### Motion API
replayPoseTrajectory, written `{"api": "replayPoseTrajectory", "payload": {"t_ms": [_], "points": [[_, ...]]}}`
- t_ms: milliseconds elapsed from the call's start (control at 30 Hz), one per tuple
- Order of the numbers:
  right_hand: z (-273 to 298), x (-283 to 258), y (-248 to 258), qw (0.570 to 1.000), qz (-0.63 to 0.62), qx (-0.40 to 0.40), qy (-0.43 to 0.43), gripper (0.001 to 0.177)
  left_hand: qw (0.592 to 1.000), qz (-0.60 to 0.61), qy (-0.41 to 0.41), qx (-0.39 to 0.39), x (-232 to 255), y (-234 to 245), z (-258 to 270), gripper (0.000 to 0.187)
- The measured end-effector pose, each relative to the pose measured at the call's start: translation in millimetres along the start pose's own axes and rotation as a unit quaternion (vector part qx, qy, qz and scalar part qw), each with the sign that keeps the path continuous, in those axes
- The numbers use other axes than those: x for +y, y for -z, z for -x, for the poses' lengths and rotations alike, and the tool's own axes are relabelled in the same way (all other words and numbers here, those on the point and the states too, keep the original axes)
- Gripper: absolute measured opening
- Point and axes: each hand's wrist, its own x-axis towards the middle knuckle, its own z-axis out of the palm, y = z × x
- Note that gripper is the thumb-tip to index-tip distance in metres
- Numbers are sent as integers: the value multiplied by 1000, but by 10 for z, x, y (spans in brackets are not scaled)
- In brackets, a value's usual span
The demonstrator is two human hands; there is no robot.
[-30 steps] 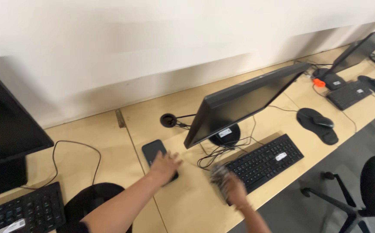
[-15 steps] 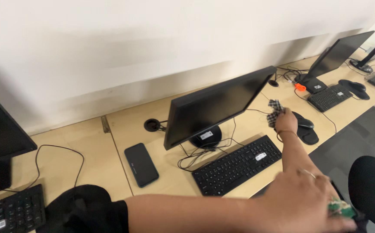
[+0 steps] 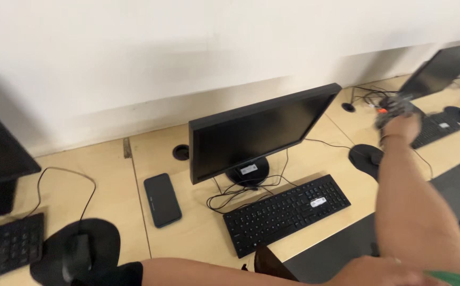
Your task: The person cleans a computer workspace by wiping the mouse, mousepad, desk surface, and computer monitor with a cloth.
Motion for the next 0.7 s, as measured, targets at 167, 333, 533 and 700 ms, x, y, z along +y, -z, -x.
{"api": "replayPoseTrajectory", "payload": {"t_ms": [167,333,533,700], "points": [[-612,-423,-80,966,-243,48,-77,30,984,43,139,99,-447,-85,-201,53],[-669,-760,-286,987,-157,-2,-19,29,981,19,182,61,-675,-10,-356,50],[-194,-737,-663,993,-67,-65,68,31,978,-47,194,56,-766,204,-212,48],[599,-711,-809,980,-37,-89,171,33,975,-84,202,46,-916,416,-6,47]]}}
